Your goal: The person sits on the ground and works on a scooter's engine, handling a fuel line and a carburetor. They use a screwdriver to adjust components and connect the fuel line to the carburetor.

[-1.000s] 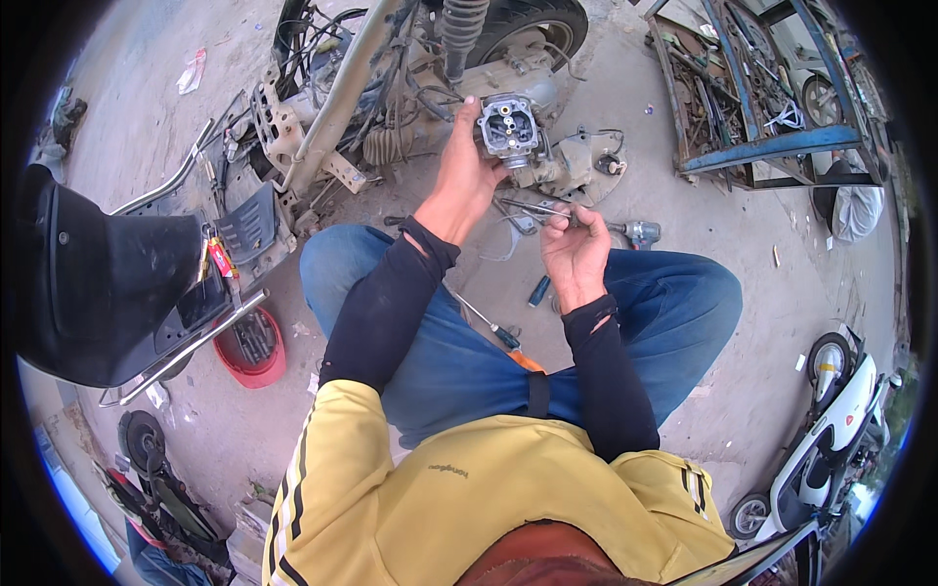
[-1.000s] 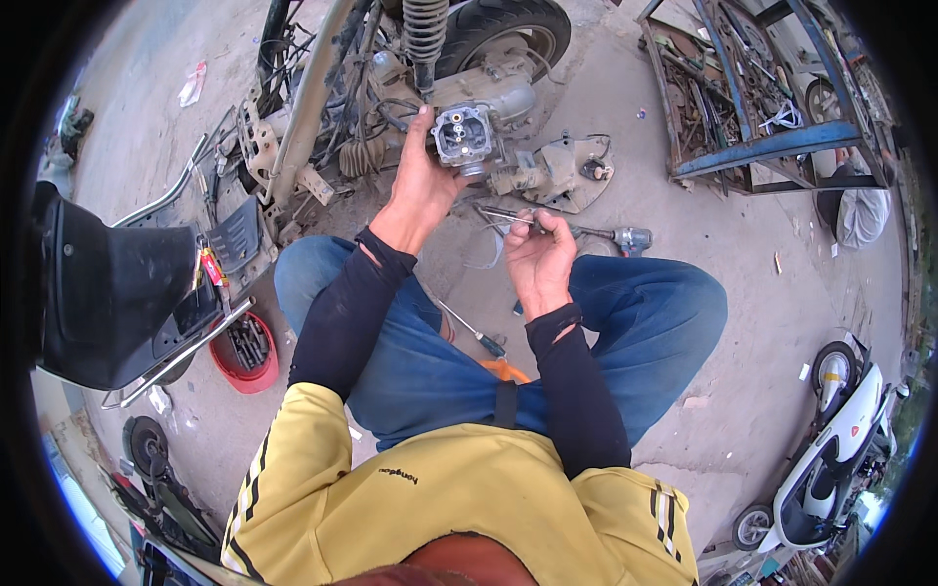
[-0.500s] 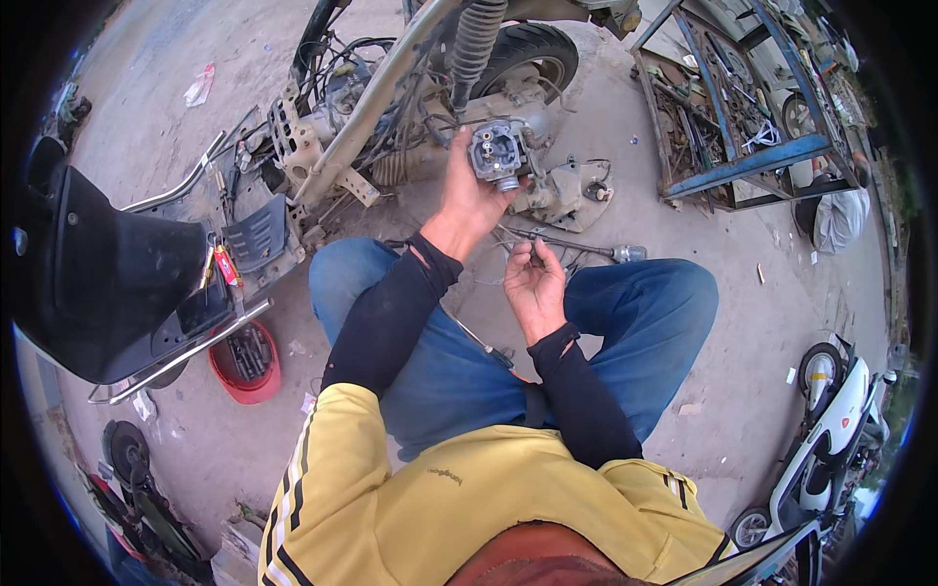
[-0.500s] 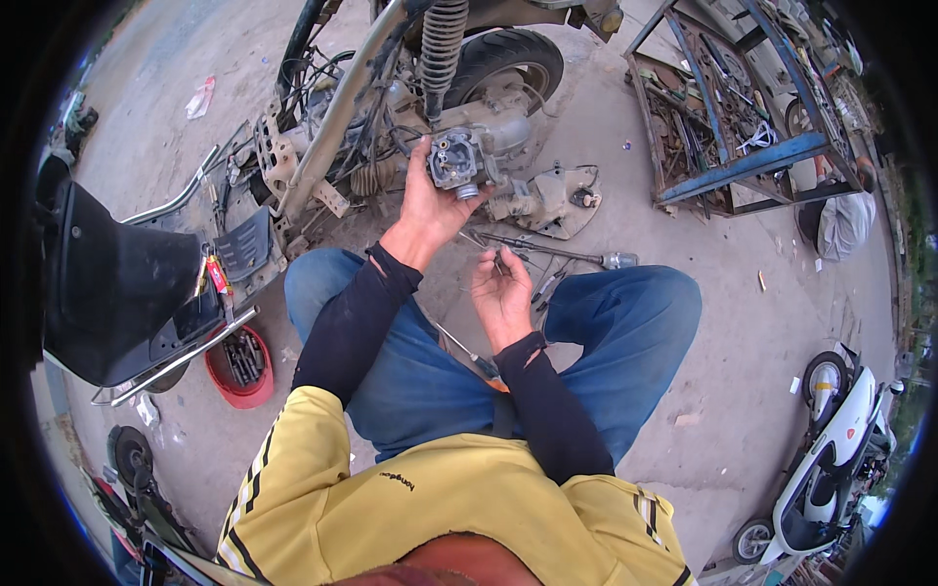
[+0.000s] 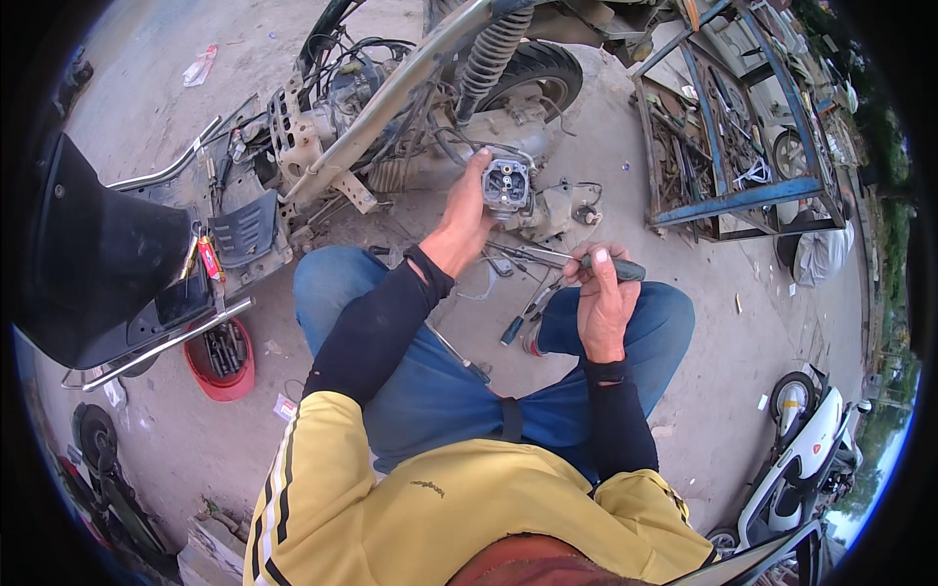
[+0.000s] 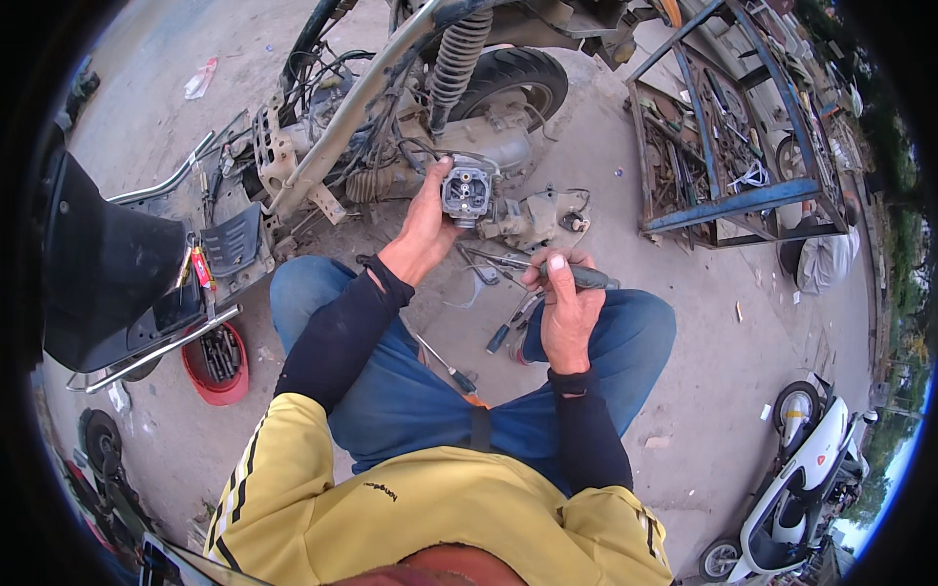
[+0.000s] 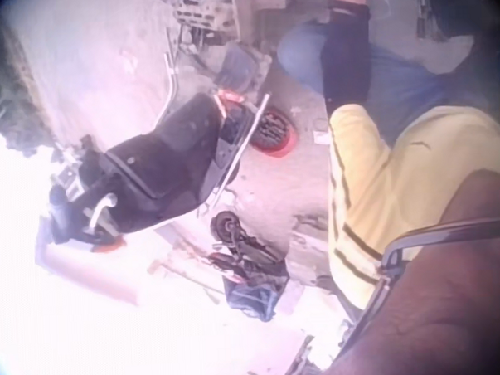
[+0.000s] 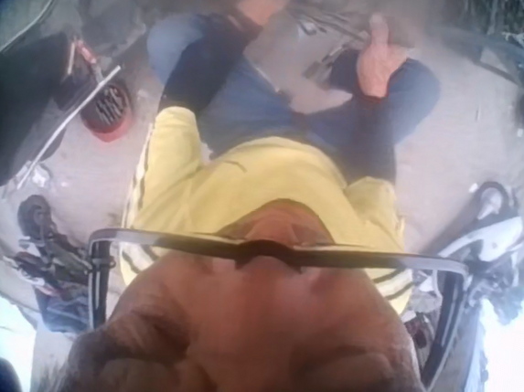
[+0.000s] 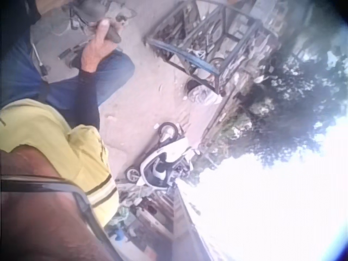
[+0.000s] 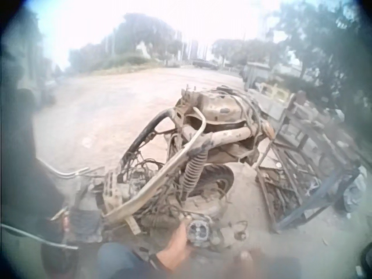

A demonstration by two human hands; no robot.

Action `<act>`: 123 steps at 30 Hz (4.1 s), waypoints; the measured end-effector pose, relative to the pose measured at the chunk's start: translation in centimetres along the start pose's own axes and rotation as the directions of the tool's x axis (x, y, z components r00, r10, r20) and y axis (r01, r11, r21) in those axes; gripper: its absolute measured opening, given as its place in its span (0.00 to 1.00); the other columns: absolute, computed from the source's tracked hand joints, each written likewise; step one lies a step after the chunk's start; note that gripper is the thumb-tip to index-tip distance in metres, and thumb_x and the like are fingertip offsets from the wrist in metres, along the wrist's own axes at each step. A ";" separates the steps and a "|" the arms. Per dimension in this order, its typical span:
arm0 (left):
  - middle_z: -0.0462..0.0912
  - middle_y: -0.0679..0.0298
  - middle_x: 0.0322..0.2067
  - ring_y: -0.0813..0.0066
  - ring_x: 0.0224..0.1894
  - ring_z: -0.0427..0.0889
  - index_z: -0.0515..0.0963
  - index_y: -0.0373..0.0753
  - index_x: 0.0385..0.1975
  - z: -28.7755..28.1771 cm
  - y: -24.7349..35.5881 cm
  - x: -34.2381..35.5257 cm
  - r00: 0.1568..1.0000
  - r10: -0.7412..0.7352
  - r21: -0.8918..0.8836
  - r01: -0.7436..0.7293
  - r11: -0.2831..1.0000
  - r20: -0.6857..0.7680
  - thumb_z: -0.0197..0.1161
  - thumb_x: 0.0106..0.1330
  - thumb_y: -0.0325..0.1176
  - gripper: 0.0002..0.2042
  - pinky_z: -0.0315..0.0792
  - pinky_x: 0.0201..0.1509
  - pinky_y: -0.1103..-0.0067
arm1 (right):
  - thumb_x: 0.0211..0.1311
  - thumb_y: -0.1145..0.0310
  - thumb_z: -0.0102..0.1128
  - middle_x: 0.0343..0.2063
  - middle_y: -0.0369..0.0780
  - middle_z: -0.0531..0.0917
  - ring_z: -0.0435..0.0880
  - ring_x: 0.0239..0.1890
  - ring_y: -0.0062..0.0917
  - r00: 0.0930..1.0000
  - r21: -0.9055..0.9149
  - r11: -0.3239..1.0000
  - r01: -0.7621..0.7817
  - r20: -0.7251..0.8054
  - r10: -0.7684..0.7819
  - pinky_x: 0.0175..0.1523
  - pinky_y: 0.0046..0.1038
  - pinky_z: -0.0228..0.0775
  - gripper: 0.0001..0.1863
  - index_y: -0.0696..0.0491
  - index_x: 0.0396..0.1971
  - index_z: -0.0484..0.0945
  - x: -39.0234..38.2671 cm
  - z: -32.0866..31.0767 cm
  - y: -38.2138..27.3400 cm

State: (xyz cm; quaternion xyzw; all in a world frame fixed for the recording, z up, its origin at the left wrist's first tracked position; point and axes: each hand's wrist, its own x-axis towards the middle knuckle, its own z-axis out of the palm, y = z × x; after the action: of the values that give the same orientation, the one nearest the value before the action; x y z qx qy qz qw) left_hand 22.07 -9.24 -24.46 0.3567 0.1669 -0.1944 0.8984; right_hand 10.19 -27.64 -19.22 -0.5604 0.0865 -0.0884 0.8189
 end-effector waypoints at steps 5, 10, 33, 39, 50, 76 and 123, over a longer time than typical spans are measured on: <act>0.84 0.66 0.45 0.73 0.45 0.84 0.75 0.46 0.53 0.5 0.1 0.2 0.999 0.024 0.027 -0.024 0.999 -0.026 0.56 0.75 0.53 0.19 0.78 0.46 0.68 | 0.68 0.74 0.64 0.35 0.40 0.85 0.84 0.32 0.21 0.945 -0.323 0.893 0.314 0.196 -0.261 0.40 0.23 0.76 0.07 0.60 0.38 0.76 4.5 3.7 -2.5; 0.84 0.63 0.41 0.72 0.40 0.85 0.75 0.39 0.51 1.4 0.1 0.1 0.995 0.035 0.041 -0.031 0.999 -0.096 0.52 0.77 0.49 0.19 0.77 0.45 0.69 | 0.64 0.77 0.65 0.33 0.39 0.87 0.86 0.32 0.18 0.891 -0.405 0.798 0.446 0.288 -0.352 0.41 0.22 0.78 0.05 0.59 0.37 0.78 6.5 4.6 -0.5; 0.84 0.66 0.43 0.75 0.45 0.84 0.76 0.40 0.51 1.0 -0.3 0.6 0.994 0.084 0.072 -0.079 0.994 -0.069 0.54 0.77 0.48 0.17 0.78 0.49 0.74 | 0.58 0.79 0.67 0.29 0.40 0.85 0.84 0.28 0.24 0.845 -0.574 0.620 0.535 0.353 -0.403 0.35 0.27 0.75 0.06 0.58 0.32 0.78 7.1 6.2 -0.8; 0.85 0.66 0.41 0.75 0.43 0.85 0.76 0.40 0.50 0.7 -0.5 1.0 0.995 0.070 0.028 -0.068 0.997 -0.075 0.54 0.77 0.47 0.17 0.78 0.49 0.74 | 0.56 0.80 0.68 0.28 0.40 0.85 0.85 0.28 0.26 0.845 -0.527 0.660 0.535 0.327 -0.423 0.36 0.26 0.76 0.06 0.58 0.32 0.78 7.2 6.2 -1.3; 0.85 0.66 0.40 0.74 0.42 0.85 0.76 0.41 0.48 1.2 0.1 0.3 0.995 0.036 0.024 -0.034 0.999 -0.098 0.53 0.76 0.46 0.15 0.78 0.48 0.73 | 0.55 0.83 0.67 0.29 0.42 0.85 0.87 0.31 0.28 0.784 -0.486 0.617 0.619 0.418 -0.458 0.38 0.27 0.78 0.08 0.59 0.32 0.77 7.1 5.7 -1.4; 0.83 0.62 0.43 0.75 0.45 0.79 0.76 0.34 0.50 -0.5 -1.3 1.3 0.989 -0.015 0.108 0.031 0.994 -0.145 0.58 0.69 0.55 0.27 0.71 0.50 0.71 | 0.58 0.71 0.68 0.48 0.45 0.85 0.87 0.42 0.41 0.494 -0.861 0.238 0.449 0.461 0.737 0.44 0.39 0.77 0.10 0.58 0.39 0.84 3.3 1.4 5.3; 0.72 0.33 0.61 0.39 0.65 0.72 0.70 0.25 0.62 -0.1 0.3 1.2 0.935 -0.024 0.540 0.225 0.811 -0.354 0.54 0.61 0.71 0.48 0.66 0.70 0.59 | 0.61 0.74 0.60 0.40 0.43 0.75 0.81 0.45 0.40 -0.219 0.130 0.377 0.917 0.954 0.204 0.47 0.40 0.75 0.05 0.56 0.36 0.76 1.9 40.6 21.0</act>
State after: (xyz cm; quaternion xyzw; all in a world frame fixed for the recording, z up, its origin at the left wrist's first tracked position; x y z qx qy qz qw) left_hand 23.26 -9.23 -24.83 0.6255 0.2721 -0.2322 0.6934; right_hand 22.79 16.08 -24.43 -0.6933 -0.6942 0.0667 0.1817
